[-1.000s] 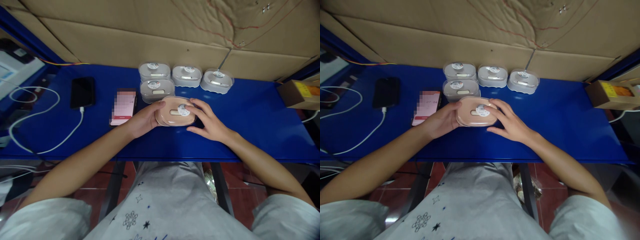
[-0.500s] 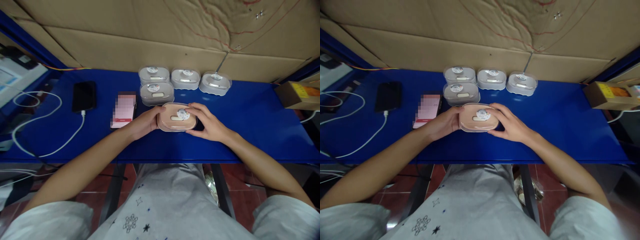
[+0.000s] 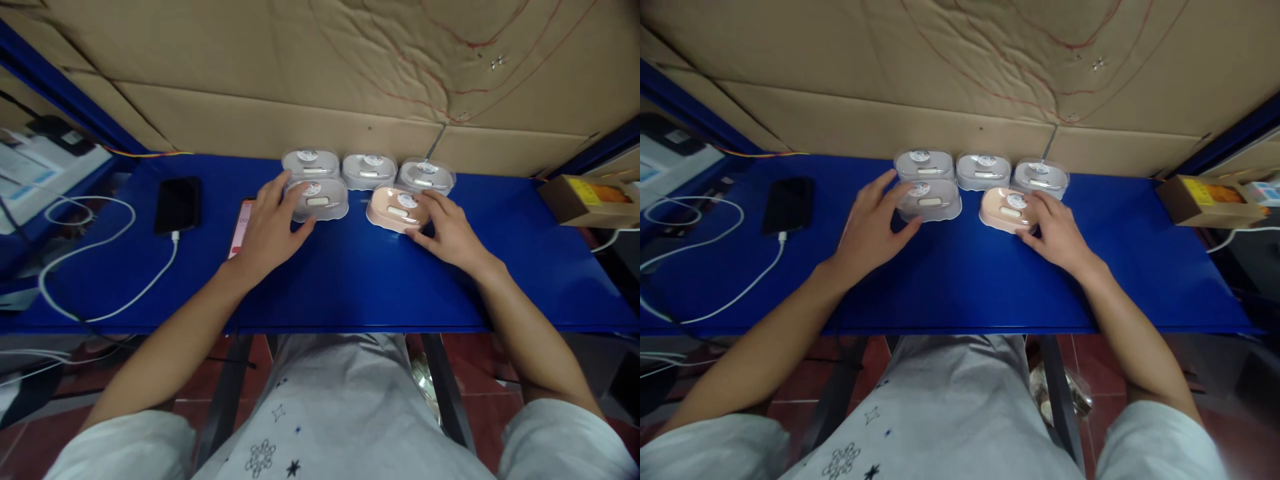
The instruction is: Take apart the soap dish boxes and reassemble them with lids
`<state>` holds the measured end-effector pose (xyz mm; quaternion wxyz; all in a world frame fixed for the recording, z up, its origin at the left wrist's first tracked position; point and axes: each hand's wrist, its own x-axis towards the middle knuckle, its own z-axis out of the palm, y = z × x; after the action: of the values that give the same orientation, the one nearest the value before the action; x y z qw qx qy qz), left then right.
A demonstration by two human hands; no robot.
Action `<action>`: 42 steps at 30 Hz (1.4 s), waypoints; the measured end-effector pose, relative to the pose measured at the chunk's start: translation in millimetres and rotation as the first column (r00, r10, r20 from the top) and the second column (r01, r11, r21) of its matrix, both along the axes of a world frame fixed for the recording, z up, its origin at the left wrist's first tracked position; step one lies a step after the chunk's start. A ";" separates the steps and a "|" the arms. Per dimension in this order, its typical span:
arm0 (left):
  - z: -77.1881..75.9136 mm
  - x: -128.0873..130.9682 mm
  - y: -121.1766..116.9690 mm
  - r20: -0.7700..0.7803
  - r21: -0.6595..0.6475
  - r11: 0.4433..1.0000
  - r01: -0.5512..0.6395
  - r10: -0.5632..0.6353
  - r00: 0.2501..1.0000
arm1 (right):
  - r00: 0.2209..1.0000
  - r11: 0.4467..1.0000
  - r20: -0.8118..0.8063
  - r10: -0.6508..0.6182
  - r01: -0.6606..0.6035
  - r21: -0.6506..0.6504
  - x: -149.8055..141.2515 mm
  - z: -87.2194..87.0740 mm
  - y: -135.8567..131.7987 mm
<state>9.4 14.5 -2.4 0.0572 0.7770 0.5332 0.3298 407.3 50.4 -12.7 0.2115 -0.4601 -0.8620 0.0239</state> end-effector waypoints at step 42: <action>-22.6 -1.5 16.5 0.209 -0.257 0.966 0.022 0.034 0.977 | 0.844 0.845 -0.057 0.534 -0.534 0.013 -63.2 -2.7 -42.0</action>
<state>7.9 31.0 -25.0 0.2130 0.7218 0.5647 0.3387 344.1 8.4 -15.4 0.2206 -0.2017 -0.9494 0.0967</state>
